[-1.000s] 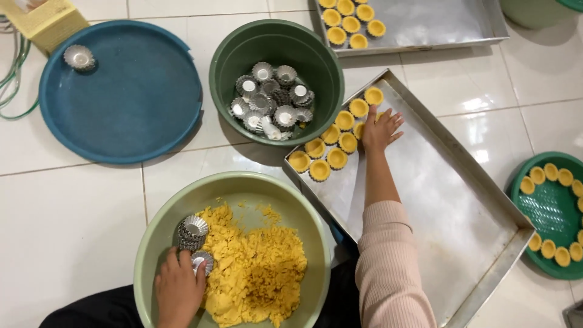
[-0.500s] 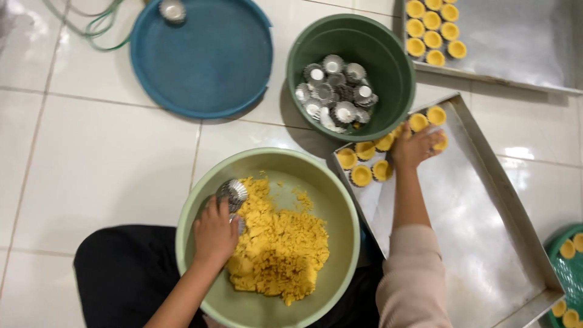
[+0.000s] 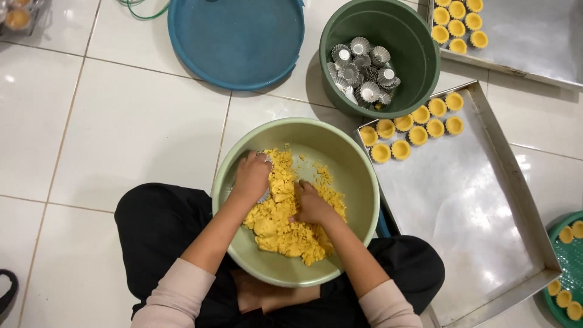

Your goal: The person sits on the floor and uses their hands to scoop yellow dough from a green bowl. They press the dough into small silver foil cups and place the filled cups onto a metal baking tray.

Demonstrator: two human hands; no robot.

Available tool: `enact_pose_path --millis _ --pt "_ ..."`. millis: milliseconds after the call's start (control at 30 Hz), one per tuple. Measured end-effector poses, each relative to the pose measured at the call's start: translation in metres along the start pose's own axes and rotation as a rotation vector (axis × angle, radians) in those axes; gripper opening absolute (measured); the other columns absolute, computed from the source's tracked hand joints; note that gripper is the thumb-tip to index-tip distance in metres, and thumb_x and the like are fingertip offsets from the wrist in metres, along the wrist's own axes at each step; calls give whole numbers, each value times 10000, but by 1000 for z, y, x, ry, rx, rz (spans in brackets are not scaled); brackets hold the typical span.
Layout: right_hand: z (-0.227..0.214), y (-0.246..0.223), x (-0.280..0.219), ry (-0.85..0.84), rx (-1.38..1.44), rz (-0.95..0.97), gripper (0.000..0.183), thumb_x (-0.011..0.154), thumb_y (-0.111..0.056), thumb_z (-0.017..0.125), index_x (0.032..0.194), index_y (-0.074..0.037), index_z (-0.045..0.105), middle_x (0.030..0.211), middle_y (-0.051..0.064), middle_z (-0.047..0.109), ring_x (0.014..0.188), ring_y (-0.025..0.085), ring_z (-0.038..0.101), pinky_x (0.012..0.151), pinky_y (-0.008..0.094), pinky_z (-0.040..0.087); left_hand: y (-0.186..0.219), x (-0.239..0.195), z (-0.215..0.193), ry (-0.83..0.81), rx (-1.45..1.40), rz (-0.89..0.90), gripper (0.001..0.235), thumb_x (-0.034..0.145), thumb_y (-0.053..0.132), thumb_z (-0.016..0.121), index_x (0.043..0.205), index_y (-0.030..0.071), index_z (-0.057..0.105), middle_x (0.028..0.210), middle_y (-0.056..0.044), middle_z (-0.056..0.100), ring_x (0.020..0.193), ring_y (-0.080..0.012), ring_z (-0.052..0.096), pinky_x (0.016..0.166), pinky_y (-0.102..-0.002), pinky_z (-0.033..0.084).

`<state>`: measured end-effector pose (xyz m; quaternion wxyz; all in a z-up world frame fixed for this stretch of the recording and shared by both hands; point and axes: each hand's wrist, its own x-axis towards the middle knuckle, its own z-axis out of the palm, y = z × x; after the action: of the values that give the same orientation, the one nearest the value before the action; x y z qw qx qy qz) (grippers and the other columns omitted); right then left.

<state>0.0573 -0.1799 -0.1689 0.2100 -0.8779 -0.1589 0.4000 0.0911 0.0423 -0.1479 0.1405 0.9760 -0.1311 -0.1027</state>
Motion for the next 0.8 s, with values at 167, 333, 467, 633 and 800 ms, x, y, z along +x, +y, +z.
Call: enact_pose_path --millis 167,333,467,633,800 --pt "73 31 23 161 -110 3 897 813 -346 821 1508 50 413 1448 255 470 1367 403 488 1024 411 545 -3 -6 7 145 -192 -44 109 862 148 676 884 146 782 1092 -61 693 1141 -297 591 852 -439 477" --pt "68 14 21 347 -313 8 398 863 -45 704 1200 135 592 1077 264 604 1057 395 657 784 424 655 19 -20 -10 168 -465 -110 130 999 237 591 961 148 678 1099 -35 665 1217 -300 561 949 -480 465" --pt "44 36 24 430 94 86 255 798 -48 689 1048 -8 713 890 141 676 884 330 695 705 457 641 36 -28 -13 174 -1276 -276 43 1052 135 483 1047 135 525 995 -47 552 1012 -244 543 860 -389 465" --pt "-18 -19 -56 481 1516 215 550 792 69 614 1342 79 597 1111 273 685 964 369 684 801 458 573 23 -26 3 -12 -2076 -661 419 1016 513 500 1186 145 395 1121 -68 505 1055 -220 547 922 -386 471" --pt "-21 -36 -78 327 1585 -14 431 925 46 648 1350 55 580 953 209 588 694 200 650 1006 563 559 16 -7 18 -153 -2203 -659 396 945 556 662 926 180 538 615 81 388 488 -73 471 438 -216 361"
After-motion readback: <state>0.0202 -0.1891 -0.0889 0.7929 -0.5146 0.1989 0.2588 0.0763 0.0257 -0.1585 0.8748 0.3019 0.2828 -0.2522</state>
